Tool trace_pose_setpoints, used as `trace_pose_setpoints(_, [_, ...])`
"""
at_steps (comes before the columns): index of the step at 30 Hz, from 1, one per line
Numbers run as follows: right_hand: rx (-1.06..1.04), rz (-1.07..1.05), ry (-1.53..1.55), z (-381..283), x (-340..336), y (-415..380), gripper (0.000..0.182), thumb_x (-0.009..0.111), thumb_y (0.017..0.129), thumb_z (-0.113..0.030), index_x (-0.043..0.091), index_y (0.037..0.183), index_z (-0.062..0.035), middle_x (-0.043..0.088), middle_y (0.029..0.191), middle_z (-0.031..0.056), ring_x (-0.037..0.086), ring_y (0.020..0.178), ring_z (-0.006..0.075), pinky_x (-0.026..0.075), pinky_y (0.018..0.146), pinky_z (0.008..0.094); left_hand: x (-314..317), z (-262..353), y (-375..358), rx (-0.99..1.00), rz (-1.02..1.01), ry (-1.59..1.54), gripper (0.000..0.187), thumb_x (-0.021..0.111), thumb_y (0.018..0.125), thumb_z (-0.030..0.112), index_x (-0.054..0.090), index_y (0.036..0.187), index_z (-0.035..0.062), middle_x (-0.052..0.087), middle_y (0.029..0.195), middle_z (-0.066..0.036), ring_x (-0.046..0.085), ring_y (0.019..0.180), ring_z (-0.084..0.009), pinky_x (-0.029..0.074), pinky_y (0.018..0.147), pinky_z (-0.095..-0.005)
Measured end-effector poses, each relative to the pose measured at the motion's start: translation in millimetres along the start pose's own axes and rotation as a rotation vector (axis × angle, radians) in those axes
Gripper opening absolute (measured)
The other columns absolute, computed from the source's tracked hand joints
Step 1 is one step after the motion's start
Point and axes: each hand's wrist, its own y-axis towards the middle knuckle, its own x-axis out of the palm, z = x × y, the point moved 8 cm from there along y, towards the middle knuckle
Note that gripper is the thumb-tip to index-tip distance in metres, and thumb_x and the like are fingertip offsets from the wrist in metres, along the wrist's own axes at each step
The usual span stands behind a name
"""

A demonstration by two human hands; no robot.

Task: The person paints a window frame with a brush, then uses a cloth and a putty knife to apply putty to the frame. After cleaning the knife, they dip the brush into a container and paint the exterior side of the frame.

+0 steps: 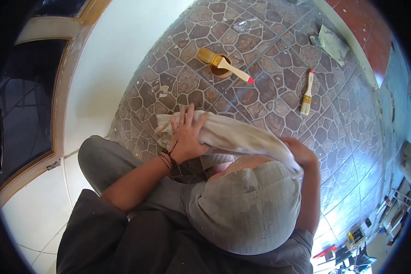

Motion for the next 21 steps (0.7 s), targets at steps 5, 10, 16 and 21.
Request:
trace_pose_setpoints(5, [0.005, 0.307, 0.289, 44, -50, -84, 0.041, 0.052, 0.092, -0.024, 0.057, 0.120, 0.0046, 0.063, 0.114, 0.0145, 0.060, 0.102, 0.0207, 0.046, 0.092, 0.0305, 21, 20, 19, -0.029, -0.383, -0.429, 0.047, 0.066, 0.076, 0.020, 0.056, 0.121, 0.0114, 0.059, 0.100, -0.019, 0.060, 0.090, -0.0385, 0.049, 0.076, -0.0454])
trace_pose_setpoints(10, [0.068, 0.438, 0.244, 47, -69, -86, 0.039, 0.053, 0.092, -0.023, 0.057, 0.120, 0.0036, 0.063, 0.113, 0.0139, 0.059, 0.103, 0.0204, 0.046, 0.090, 0.0317, -31, 103, 72, 0.283, -0.161, -1.120, 0.043, 0.061, 0.073, 0.008, 0.057, 0.115, 0.0021, 0.063, 0.096, -0.020, 0.061, 0.089, -0.0376, 0.049, 0.077, -0.0434])
trace_pose_setpoints(16, [0.070, 0.603, -0.036, 4, 37, -111, 0.038, 0.054, 0.092, -0.022, 0.057, 0.120, 0.0032, 0.063, 0.112, 0.0137, 0.059, 0.102, 0.0200, 0.046, 0.089, 0.0316, 57, 122, 76, 0.311, -0.884, -1.034, 0.066, 0.076, 0.069, 0.016, 0.051, 0.129, 0.0044, 0.061, 0.117, -0.015, 0.059, 0.106, -0.0262, 0.043, 0.094, -0.0337])
trace_pose_setpoints(21, [0.124, 0.793, -0.287, -4, -49, -118, 0.037, 0.055, 0.092, -0.022, 0.058, 0.120, 0.0028, 0.063, 0.112, 0.0136, 0.059, 0.102, 0.0196, 0.046, 0.088, 0.0316, 48, 29, 59, 0.427, -0.881, -0.638, 0.035, 0.066, 0.076, 0.030, 0.068, 0.098, 0.0015, 0.069, 0.088, -0.015, 0.065, 0.085, -0.0301, 0.049, 0.076, -0.0403])
